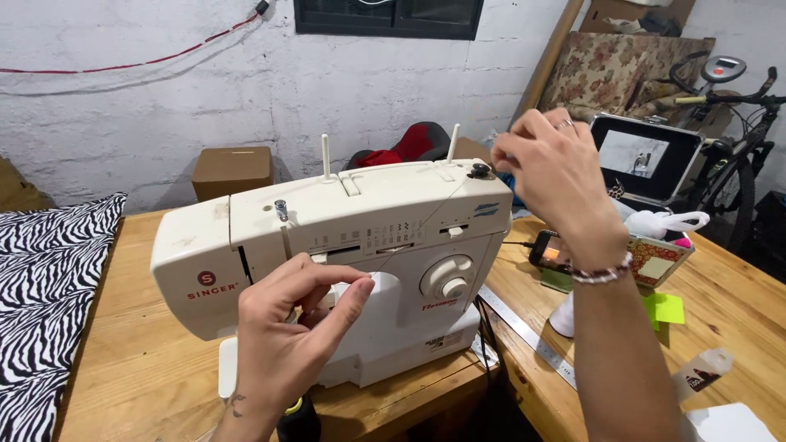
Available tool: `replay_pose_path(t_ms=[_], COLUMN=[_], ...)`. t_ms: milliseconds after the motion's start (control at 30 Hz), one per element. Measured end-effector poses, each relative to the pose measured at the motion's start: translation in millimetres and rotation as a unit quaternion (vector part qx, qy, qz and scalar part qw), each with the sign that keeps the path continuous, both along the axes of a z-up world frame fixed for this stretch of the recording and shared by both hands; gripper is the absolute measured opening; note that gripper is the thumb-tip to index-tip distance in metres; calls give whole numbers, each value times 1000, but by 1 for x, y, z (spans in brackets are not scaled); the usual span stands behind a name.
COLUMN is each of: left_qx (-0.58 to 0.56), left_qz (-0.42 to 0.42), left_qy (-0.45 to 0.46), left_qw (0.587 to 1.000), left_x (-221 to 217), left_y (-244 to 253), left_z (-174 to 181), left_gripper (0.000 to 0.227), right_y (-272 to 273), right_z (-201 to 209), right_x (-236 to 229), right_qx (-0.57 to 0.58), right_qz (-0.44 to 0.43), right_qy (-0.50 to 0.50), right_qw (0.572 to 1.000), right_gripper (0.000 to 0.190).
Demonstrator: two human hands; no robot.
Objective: Preparing a sewing machine by selecting a bobbin from a case, inserting it into the machine, and threading the machine guides.
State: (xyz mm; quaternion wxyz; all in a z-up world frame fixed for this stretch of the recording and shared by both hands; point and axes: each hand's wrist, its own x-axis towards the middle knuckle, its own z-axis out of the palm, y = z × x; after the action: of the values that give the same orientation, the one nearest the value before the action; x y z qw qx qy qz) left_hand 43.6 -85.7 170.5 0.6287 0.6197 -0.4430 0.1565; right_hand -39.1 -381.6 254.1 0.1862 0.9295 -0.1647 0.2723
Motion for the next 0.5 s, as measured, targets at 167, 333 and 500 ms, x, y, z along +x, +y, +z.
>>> replay_pose_path(t_ms=[167,333,500], left_qx=[-1,0,-9], left_qz=[4,5,-2], left_qy=[-22,-19,-10], left_qw=[1000,1000,1000], left_x=[2,2,3], left_y=[-1,-1,2], left_z=[1,3,-1], left_gripper=[4,2,3], right_y=[16,20,5], right_z=[-4,7,8], right_x=[-12,19,18], right_qx=[-20,-54,-36], right_qz=[30,116,36], right_qy=[-9,-3,32], right_qw=[999,992,998], right_gripper=[14,18,20])
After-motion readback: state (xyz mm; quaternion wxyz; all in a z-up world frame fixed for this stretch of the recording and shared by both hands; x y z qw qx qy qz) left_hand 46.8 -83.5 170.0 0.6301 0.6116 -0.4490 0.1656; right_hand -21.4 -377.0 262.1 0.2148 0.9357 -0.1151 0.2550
